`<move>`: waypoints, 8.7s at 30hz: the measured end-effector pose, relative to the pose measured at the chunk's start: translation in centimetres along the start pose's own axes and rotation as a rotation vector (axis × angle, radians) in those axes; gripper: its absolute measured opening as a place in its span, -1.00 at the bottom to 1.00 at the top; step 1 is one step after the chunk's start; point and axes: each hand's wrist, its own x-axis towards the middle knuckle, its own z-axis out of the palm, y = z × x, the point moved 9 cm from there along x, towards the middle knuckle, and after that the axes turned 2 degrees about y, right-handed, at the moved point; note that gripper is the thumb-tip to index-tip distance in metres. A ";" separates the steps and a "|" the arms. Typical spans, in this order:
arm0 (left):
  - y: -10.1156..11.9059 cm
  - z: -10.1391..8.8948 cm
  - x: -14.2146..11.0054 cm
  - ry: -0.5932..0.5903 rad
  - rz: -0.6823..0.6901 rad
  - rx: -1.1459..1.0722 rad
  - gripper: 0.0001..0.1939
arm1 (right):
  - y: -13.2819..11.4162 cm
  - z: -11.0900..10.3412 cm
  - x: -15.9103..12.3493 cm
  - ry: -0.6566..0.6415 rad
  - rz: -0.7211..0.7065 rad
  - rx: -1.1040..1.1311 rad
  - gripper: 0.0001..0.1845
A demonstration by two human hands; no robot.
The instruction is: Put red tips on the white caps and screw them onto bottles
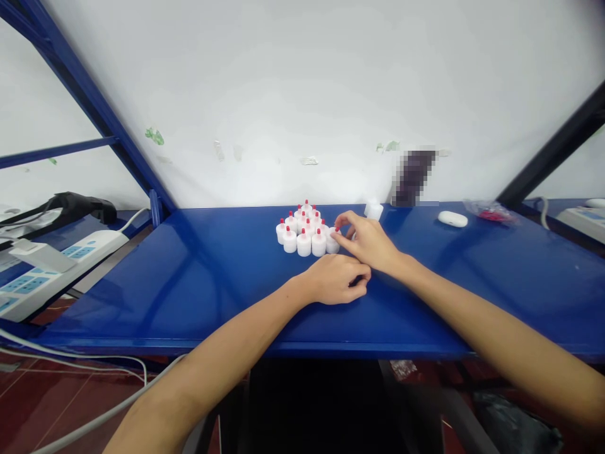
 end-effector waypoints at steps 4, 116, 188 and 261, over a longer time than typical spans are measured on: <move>0.0 0.0 -0.1 -0.008 -0.007 0.013 -0.86 | -0.2 0.0 -0.1 -0.007 -0.044 -0.024 -0.82; -3.3 -7.2 -3.0 0.994 -0.159 -0.441 -0.79 | -3.0 -3.0 -2.2 0.232 -0.419 -0.075 -0.50; 2.2 0.9 -0.4 -0.043 0.090 -0.002 -0.80 | -3.0 0.9 -1.7 -0.310 -0.074 0.266 -0.90; -0.9 -9.2 -3.2 0.987 -0.057 -0.042 -0.86 | -1.6 -3.4 -1.2 0.185 -0.328 0.047 -0.89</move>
